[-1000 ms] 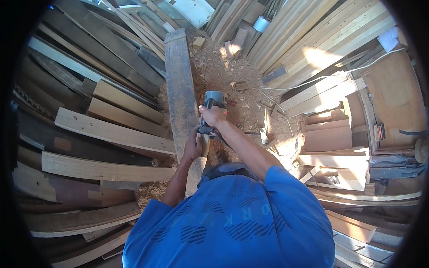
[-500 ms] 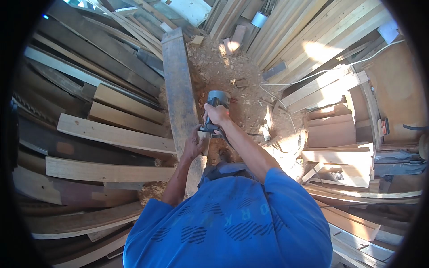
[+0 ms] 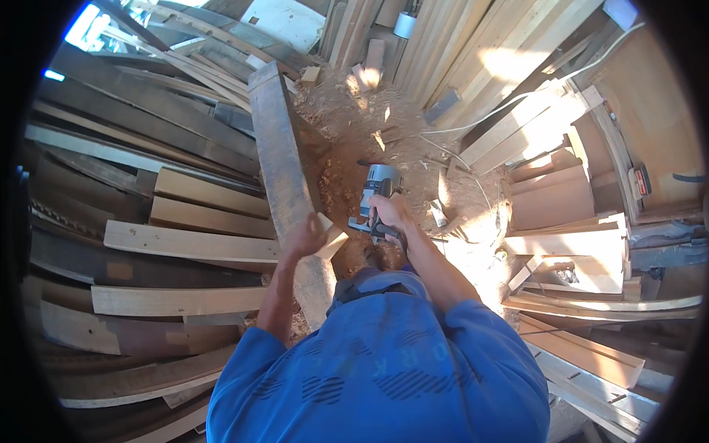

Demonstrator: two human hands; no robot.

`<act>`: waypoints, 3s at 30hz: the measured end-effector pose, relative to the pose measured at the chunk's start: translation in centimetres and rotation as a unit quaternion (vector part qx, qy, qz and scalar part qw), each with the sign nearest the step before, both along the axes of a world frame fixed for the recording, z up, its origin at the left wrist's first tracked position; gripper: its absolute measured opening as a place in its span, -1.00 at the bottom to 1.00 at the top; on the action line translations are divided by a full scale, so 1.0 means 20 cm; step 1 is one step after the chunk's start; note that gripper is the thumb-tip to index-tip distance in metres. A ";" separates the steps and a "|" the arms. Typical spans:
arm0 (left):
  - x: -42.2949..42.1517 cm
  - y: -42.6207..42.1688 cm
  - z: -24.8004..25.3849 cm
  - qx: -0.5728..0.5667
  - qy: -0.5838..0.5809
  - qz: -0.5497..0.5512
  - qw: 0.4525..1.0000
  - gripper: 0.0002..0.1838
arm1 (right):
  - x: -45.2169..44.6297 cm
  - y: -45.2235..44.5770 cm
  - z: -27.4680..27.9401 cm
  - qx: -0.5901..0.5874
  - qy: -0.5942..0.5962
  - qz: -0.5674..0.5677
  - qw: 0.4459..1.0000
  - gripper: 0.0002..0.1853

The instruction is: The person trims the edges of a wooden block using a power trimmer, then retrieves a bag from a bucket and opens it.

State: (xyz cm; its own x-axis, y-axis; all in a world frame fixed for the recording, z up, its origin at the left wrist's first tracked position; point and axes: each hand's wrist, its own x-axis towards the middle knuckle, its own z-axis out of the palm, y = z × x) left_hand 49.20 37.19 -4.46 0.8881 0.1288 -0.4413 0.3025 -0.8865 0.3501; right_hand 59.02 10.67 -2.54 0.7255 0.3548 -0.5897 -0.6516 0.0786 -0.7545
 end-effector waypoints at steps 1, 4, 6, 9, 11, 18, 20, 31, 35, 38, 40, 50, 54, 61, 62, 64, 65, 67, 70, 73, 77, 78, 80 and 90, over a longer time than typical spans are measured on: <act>0.01 0.05 0.01 0.000 0.004 -0.012 1.000 -0.23 | -0.01 -0.06 0.04 0.001 0.001 -0.001 1.000 -0.77; 0.00 0.30 -0.15 -0.379 0.069 0.075 0.920 -0.38 | -0.03 -0.20 0.17 0.013 -0.013 0.002 1.000 -0.79; -0.02 0.34 -0.11 -0.452 0.114 0.104 0.879 -0.42 | -0.05 -0.26 0.25 0.042 -0.024 0.004 0.999 -0.79; -0.10 0.29 -0.13 -0.542 0.174 0.202 0.797 -0.45 | -0.09 -0.32 0.38 0.103 -0.039 0.002 0.994 -0.81; -0.20 0.24 -0.25 -0.566 0.220 0.259 0.751 -0.46 | -0.13 -0.35 0.43 0.133 -0.052 0.001 0.990 -0.84; -0.29 0.01 -0.29 -0.635 0.191 0.321 0.676 -0.61 | -0.26 -0.36 0.51 0.189 -0.079 0.047 0.978 -0.79; -0.35 0.04 -0.26 -0.628 0.142 0.341 0.685 -0.65 | -0.32 -0.34 0.51 0.193 -0.089 0.054 0.976 -0.81; -0.61 0.29 -0.62 -0.588 0.077 0.384 0.708 -0.80 | -0.61 -0.10 0.41 0.203 -0.085 -0.041 0.975 -0.68; -0.65 0.23 -0.67 -0.622 0.093 0.398 0.668 -0.89 | -0.74 -0.02 0.34 0.179 -0.055 -0.065 0.980 -0.63; -0.64 0.17 -0.62 -0.607 0.099 0.357 0.703 -0.84 | -0.83 0.02 0.32 0.152 -0.049 -0.069 0.985 -0.63; -0.70 0.19 -0.70 -0.615 0.098 0.325 0.711 -0.73 | -0.89 0.03 0.31 0.135 -0.060 -0.067 0.987 -0.64; -0.95 0.16 -0.73 -0.711 0.144 0.335 0.602 -0.41 | -1.12 0.18 0.23 0.145 -0.067 -0.088 0.983 -0.67; -0.94 0.18 -0.61 -0.699 0.149 0.354 0.603 -0.42 | -1.15 0.24 0.29 0.137 -0.076 -0.059 0.986 -0.69; -0.92 0.31 -0.73 -0.708 0.099 0.353 0.603 -0.42 | -1.18 0.35 0.33 0.122 -0.123 -0.022 0.985 -0.71; -0.92 0.32 -0.75 -0.711 0.093 0.351 0.603 -0.42 | -1.19 0.37 0.33 0.121 -0.125 -0.021 0.985 -0.71; -0.93 0.32 -0.77 -0.715 0.089 0.343 0.602 -0.42 | -1.21 0.40 0.32 0.110 -0.127 -0.019 0.986 -0.72; -0.93 0.32 -0.79 -0.717 0.087 0.338 0.603 -0.42 | -1.22 0.41 0.31 0.105 -0.127 -0.019 0.986 -0.73; -0.93 0.32 -0.80 -0.720 0.087 0.328 0.605 -0.42 | -1.24 0.43 0.33 0.097 -0.132 -0.020 0.986 -0.74; -0.93 0.34 -0.83 -0.724 0.088 0.311 0.609 -0.42 | -1.27 0.47 0.34 0.090 -0.145 -0.026 0.985 -0.75; -0.92 0.33 -0.85 -0.730 0.092 0.295 0.610 -0.42 | -1.30 0.50 0.36 0.063 -0.157 -0.019 0.985 -0.73; -0.90 0.33 -0.89 -0.736 0.089 0.277 0.611 -0.42 | -1.33 0.53 0.35 0.046 -0.172 -0.009 0.984 -0.71; -0.90 0.33 -0.89 -0.738 0.089 0.272 0.611 -0.42 | -1.34 0.54 0.36 0.045 -0.173 -0.013 0.984 -0.73; -0.90 0.32 -0.91 -0.741 0.088 0.265 0.611 -0.42 | -1.36 0.56 0.38 0.043 -0.172 -0.024 0.984 -0.78; -0.90 0.33 -0.95 -0.747 0.077 0.260 0.607 -0.42 | -1.33 0.51 0.36 0.052 -0.154 -0.034 0.986 -0.78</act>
State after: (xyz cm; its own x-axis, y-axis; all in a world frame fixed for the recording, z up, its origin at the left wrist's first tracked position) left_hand 31.17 43.78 -23.55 0.8326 -0.2712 -0.4830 0.5358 0.6157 0.5778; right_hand 32.46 20.95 4.61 0.8888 0.3463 -0.3003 -0.3832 0.2018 -0.9013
